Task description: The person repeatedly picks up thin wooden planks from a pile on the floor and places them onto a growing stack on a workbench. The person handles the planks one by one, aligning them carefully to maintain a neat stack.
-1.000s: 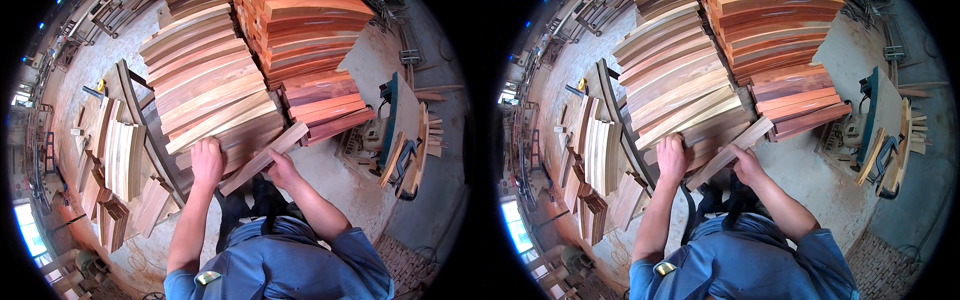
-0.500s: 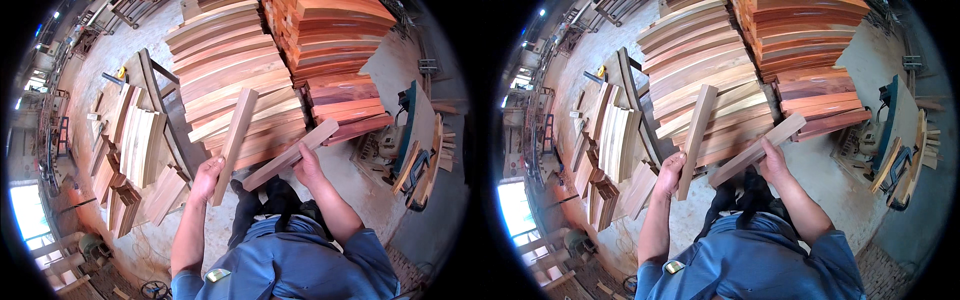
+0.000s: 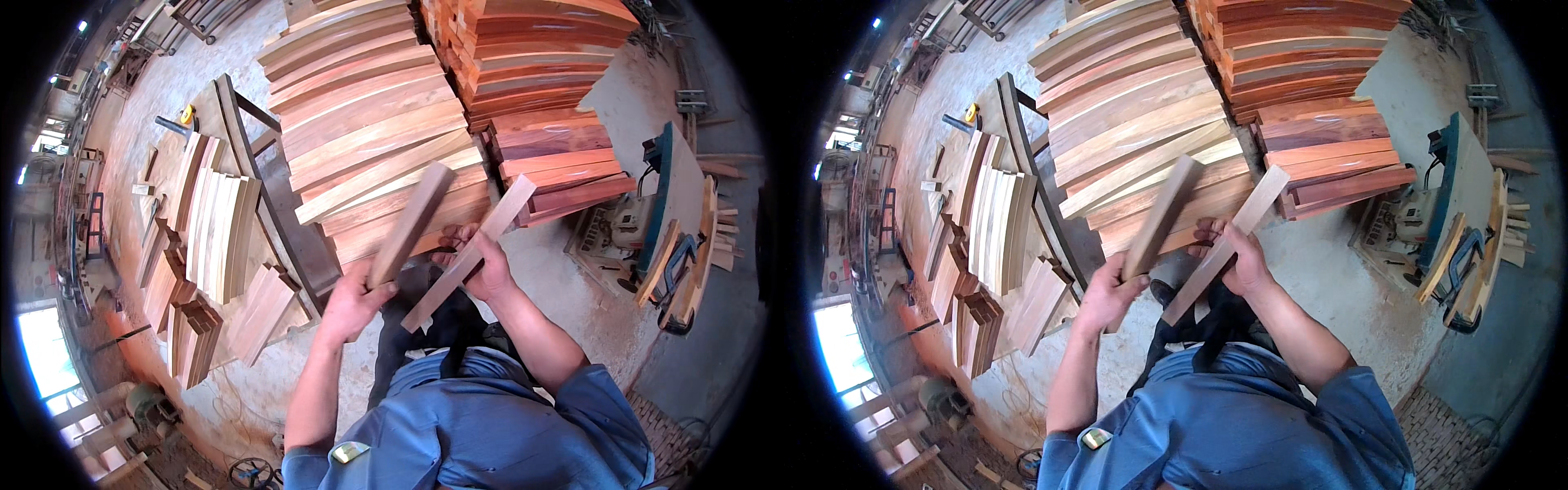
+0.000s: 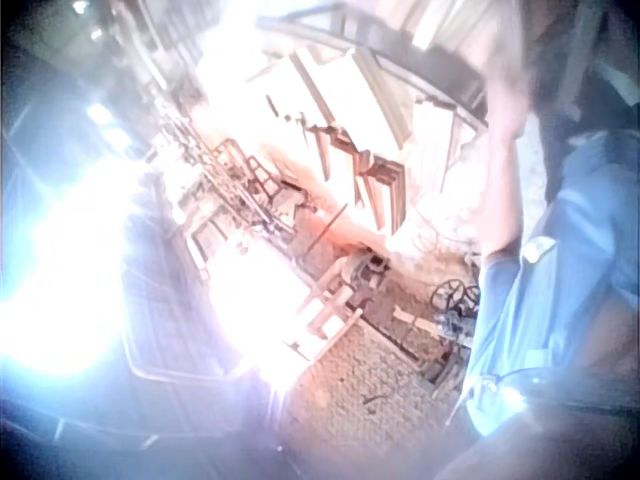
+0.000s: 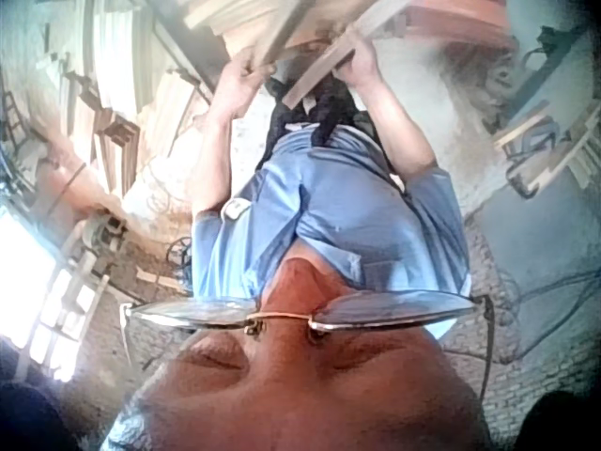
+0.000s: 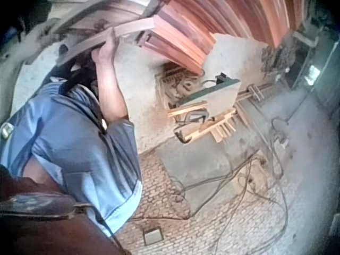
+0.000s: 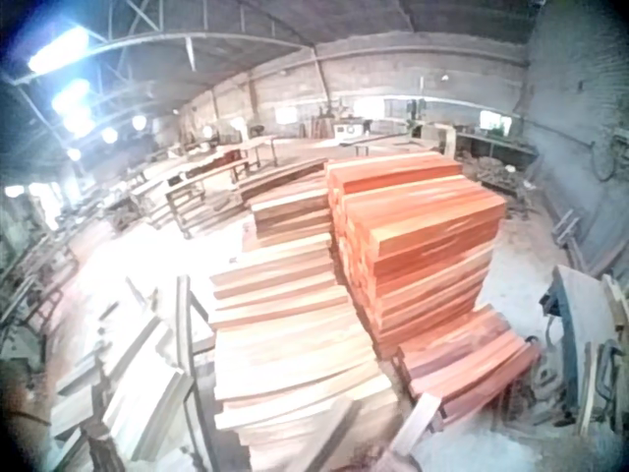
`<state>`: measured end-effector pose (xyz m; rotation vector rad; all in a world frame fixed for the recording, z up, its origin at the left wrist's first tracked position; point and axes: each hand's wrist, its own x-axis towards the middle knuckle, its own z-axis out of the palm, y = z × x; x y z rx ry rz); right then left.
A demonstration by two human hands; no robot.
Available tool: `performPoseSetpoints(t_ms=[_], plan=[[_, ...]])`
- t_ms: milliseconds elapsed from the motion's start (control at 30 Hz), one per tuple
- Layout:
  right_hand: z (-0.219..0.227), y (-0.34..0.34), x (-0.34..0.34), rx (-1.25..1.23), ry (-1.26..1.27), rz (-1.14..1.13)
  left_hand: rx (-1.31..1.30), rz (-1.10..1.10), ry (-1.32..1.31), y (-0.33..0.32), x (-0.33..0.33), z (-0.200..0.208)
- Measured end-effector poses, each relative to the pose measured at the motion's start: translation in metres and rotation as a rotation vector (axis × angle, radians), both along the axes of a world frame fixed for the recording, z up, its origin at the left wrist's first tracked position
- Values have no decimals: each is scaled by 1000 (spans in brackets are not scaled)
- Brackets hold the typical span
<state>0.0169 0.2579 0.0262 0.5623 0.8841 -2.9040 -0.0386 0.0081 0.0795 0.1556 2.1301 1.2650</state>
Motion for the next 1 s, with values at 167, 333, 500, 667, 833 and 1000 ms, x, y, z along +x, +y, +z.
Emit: performPoseSetpoints(t_ms=[167,333,500,667,833,1000], plan=[[-3,-6,22,-7,95,88,156,-147,-413,26,9,-12],[-18,14,45,86,10,16,30,-130,182,20,6,-38],[-19,40,46,225,-57,-25,-508,185,498,-36,-28,-70],[-37,42,48,205,-82,-54,35,397,-25,-40,-26,-101],[-40,39,49,126,-107,-77,18,424,-2,-30,-30,-98],[-53,33,49,146,-155,-78,-110,408,-100,-40,-48,-99]])
